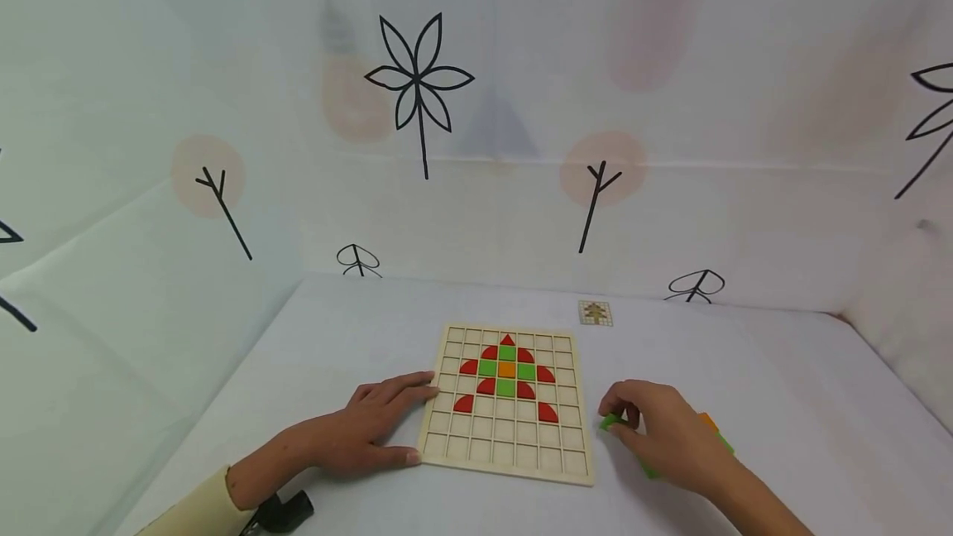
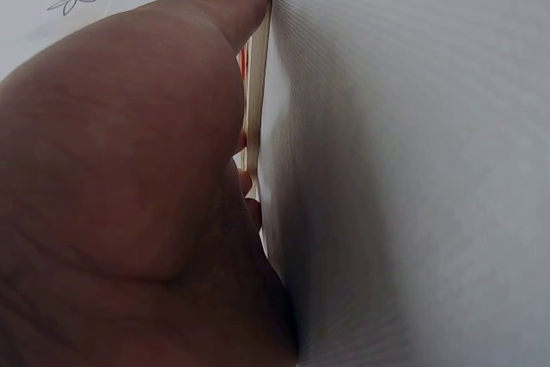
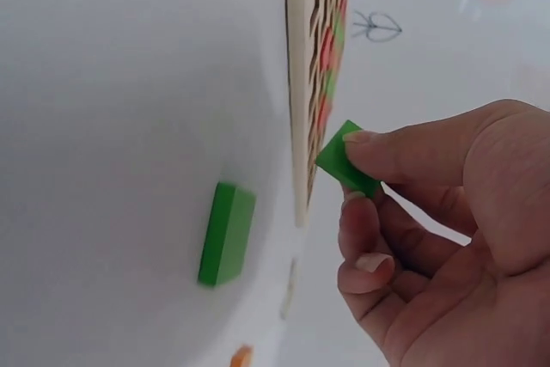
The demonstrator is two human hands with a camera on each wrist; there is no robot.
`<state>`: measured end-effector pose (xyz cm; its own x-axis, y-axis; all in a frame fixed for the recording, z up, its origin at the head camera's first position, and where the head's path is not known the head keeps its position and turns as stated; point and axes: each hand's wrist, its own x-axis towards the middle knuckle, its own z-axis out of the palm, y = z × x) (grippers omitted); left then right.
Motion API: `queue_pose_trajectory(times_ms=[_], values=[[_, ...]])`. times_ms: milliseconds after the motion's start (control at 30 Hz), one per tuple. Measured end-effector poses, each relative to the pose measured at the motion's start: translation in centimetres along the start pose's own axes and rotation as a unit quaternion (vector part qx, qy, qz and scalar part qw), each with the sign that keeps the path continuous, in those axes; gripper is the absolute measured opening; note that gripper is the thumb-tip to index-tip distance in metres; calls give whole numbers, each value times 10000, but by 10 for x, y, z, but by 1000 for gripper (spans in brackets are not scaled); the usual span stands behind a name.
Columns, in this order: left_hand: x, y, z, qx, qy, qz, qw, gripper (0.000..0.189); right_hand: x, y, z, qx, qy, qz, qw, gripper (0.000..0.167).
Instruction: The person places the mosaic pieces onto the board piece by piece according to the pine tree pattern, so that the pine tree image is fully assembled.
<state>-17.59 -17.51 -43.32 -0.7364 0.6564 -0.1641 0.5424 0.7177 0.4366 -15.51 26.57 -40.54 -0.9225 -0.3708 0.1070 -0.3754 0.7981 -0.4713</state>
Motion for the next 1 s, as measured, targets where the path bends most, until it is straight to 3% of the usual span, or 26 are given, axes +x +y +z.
queue_pose_trajectory(times_ms=[167,833,1000], values=[[0,0,1,-28,-4,1,10000,84,11,-13,5,334,-84,-275,9990,24],[1,0,1,-10,5,-19,10000,84,51,-64,32,917,-345,-167,9950,20],[0,-2,2,6,37,35,10000,84,60,-71,39,1049,-351,-340,9933,20]])
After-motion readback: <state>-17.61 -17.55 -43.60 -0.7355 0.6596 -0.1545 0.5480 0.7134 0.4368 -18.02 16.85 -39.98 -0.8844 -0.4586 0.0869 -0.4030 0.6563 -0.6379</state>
